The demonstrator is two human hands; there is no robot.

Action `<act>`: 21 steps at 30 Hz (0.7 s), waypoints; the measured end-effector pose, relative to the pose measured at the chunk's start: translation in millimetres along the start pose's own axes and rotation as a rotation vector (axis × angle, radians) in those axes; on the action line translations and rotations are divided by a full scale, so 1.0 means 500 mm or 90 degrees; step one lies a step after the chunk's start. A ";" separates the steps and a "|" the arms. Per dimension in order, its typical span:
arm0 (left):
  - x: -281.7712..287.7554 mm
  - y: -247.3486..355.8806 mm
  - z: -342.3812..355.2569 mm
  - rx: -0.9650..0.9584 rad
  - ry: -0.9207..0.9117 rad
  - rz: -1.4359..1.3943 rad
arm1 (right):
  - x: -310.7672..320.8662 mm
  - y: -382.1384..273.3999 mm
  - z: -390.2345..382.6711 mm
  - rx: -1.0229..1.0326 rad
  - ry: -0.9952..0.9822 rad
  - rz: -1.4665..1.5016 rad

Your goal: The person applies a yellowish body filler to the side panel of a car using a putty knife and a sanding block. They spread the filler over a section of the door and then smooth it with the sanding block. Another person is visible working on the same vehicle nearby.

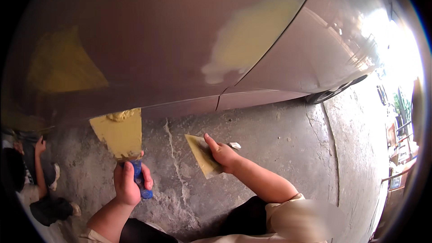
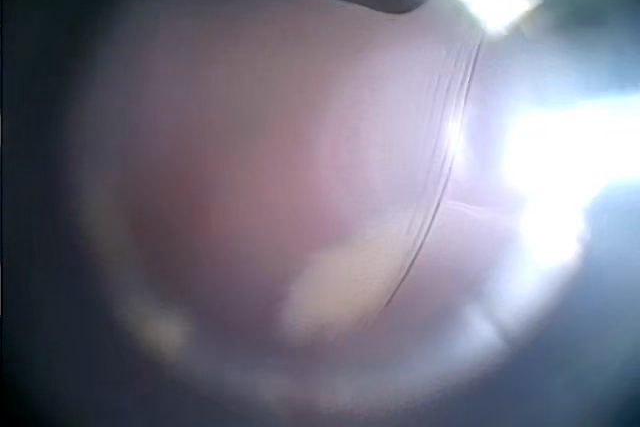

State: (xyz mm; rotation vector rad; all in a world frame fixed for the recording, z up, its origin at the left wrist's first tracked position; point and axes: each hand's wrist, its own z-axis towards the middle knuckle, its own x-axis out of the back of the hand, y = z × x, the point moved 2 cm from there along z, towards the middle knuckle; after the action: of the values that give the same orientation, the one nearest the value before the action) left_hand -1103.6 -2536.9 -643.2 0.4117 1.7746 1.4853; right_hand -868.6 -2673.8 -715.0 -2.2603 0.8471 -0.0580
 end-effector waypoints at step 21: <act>-0.005 -0.012 -0.002 0.279 -0.332 -0.021 | -0.025 -0.097 -0.183 0.995 0.122 -0.449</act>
State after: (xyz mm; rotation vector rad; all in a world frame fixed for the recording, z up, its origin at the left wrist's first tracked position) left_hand -1101.5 -2540.8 -648.0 0.8956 1.6479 0.8453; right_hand -876.3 -2696.0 -613.4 -0.9100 -0.0936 -0.9111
